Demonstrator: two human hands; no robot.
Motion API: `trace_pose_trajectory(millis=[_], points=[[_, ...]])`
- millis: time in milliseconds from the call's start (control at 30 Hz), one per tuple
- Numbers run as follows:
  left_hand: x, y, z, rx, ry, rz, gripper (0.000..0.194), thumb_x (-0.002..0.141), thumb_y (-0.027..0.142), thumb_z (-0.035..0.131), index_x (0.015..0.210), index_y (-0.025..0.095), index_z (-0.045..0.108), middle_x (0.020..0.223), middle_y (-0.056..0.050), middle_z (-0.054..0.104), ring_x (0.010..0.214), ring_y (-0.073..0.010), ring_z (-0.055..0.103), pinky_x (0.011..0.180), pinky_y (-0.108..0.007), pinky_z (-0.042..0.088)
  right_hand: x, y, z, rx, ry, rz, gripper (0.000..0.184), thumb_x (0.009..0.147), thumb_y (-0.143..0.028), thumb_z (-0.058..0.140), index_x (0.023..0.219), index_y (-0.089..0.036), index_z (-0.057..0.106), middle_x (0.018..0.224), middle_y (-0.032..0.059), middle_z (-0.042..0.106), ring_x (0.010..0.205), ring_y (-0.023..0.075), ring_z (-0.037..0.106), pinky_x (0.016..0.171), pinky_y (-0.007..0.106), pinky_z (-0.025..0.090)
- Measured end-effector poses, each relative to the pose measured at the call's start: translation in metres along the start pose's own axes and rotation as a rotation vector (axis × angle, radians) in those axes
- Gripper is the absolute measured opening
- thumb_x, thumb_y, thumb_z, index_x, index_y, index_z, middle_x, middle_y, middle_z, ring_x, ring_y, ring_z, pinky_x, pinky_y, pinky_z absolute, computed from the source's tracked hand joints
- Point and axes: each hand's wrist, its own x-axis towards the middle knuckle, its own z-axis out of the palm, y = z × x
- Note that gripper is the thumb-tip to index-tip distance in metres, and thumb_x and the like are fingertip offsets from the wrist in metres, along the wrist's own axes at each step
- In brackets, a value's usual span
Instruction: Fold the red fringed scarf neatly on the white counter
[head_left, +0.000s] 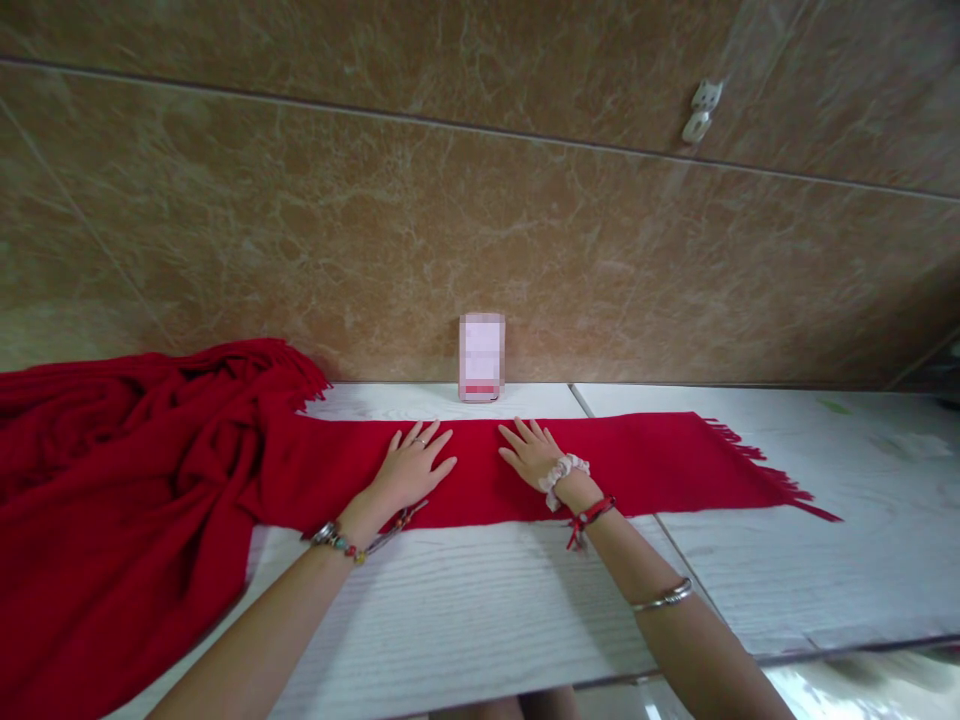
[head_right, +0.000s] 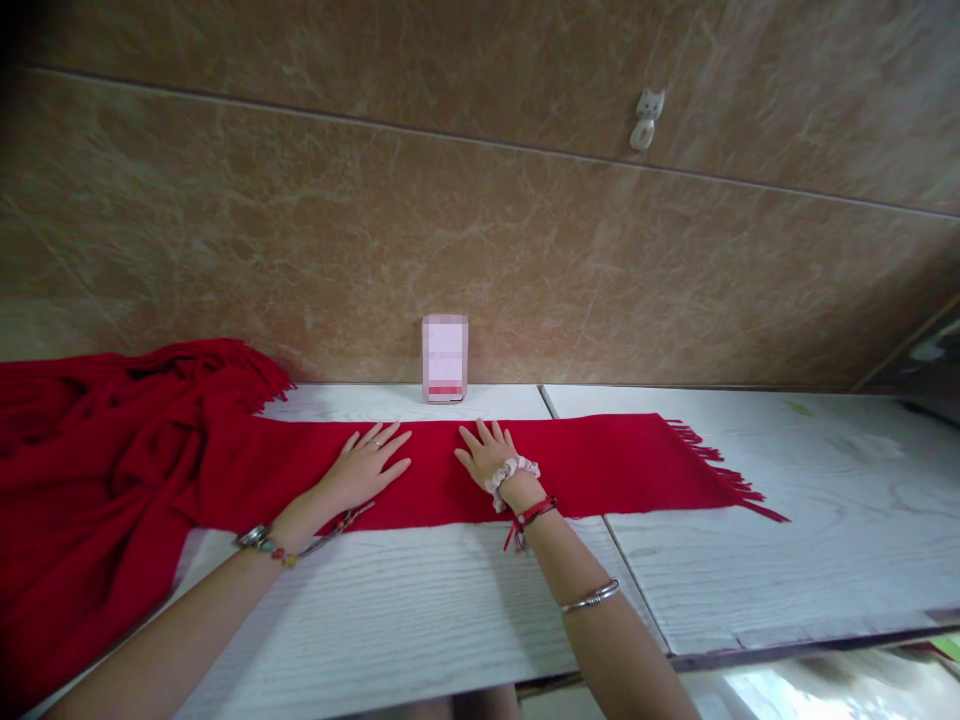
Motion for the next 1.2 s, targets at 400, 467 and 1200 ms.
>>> trace_pose_trajectory(millis=[400, 467, 1200], points=[[-0.001, 0.001, -0.001, 0.0, 0.004, 0.0, 0.049, 0.085, 0.045, 0.03, 0.129, 0.025, 0.033, 0.139, -0.006, 0.026, 0.127, -0.0258, 0.02, 0.099, -0.047, 0.019, -0.001, 0.008, 0.009, -0.047, 0.041, 0.109, 0.053, 0.086, -0.045, 0.029, 0.133, -0.02, 0.029, 0.138, 0.0141, 0.026, 0.123, 0.0365, 0.023, 0.096, 0.051, 0.021], [-0.001, 0.002, -0.001, -0.002, 0.002, -0.001, 0.049, 0.085, 0.045, 0.03, 0.129, 0.024, 0.033, 0.139, -0.005, 0.026, 0.127, -0.0258, 0.02, 0.099, -0.047, 0.019, -0.001, 0.011, 0.01, -0.051, 0.055, 0.088, 0.052, 0.086, -0.045, 0.029, 0.132, -0.022, 0.03, 0.138, 0.0128, 0.028, 0.123, 0.0352, 0.024, 0.096, 0.051, 0.023], [-0.006, 0.008, -0.008, 0.033, -0.014, 0.038, 0.057, 0.081, 0.053, 0.032, 0.131, 0.024, 0.031, 0.141, -0.007, 0.021, 0.128, -0.0308, 0.014, 0.099, -0.052, 0.015, -0.006, 0.0, -0.004, 0.077, 0.056, -0.252, 0.05, 0.087, -0.04, 0.032, 0.133, -0.024, 0.026, 0.141, 0.0063, 0.02, 0.129, 0.0255, 0.012, 0.101, 0.046, 0.019]])
